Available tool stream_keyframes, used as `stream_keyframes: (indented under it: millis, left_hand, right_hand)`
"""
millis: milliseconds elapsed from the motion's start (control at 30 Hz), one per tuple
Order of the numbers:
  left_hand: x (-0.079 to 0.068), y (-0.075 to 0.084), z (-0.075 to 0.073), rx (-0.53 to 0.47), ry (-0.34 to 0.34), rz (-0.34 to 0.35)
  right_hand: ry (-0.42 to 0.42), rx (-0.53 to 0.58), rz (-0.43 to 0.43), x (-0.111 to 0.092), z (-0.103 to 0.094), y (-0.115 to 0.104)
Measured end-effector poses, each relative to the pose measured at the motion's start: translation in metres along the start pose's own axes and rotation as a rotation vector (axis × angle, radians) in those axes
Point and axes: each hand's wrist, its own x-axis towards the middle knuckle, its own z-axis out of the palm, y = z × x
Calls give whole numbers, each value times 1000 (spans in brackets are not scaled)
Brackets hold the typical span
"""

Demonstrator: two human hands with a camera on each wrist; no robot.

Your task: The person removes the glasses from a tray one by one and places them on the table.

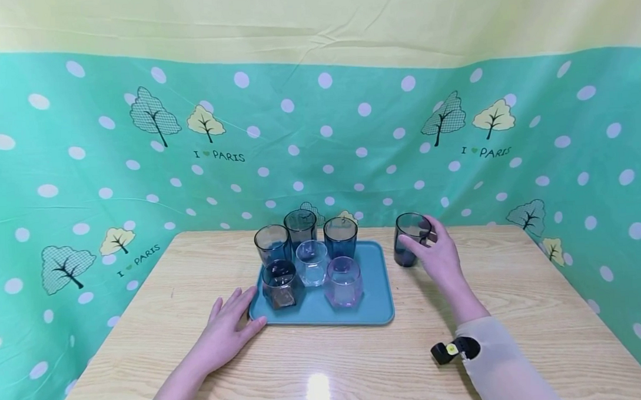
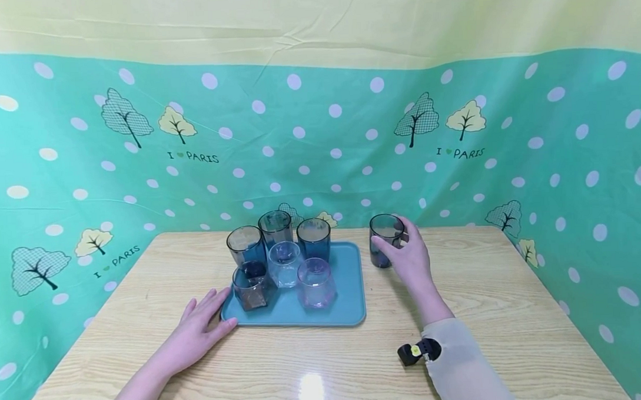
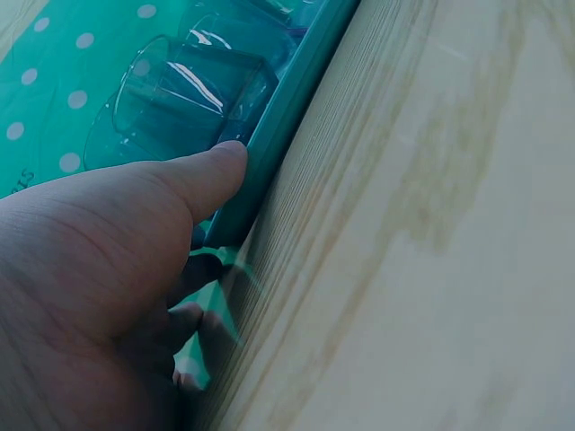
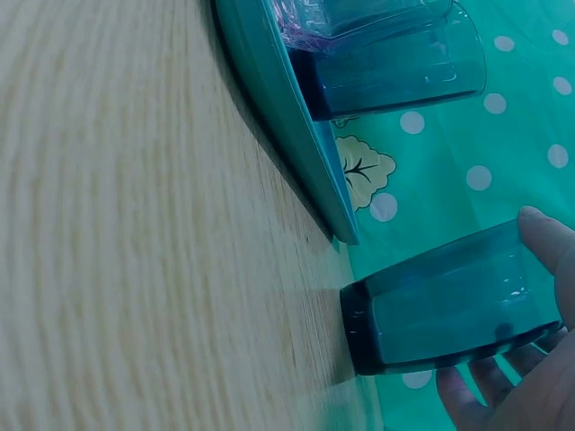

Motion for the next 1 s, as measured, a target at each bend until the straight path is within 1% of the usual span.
stream_keyframes:
  millis: [367, 1000]
  left_hand:
    - [0, -1, 0, -13, -12, -10]
    - [0, 1, -1, 5, -8, -6]
  right_hand:
    - [-4, -2, -1, -1, 0, 0]
    - [-5, 12, -5, 0, -1, -1]
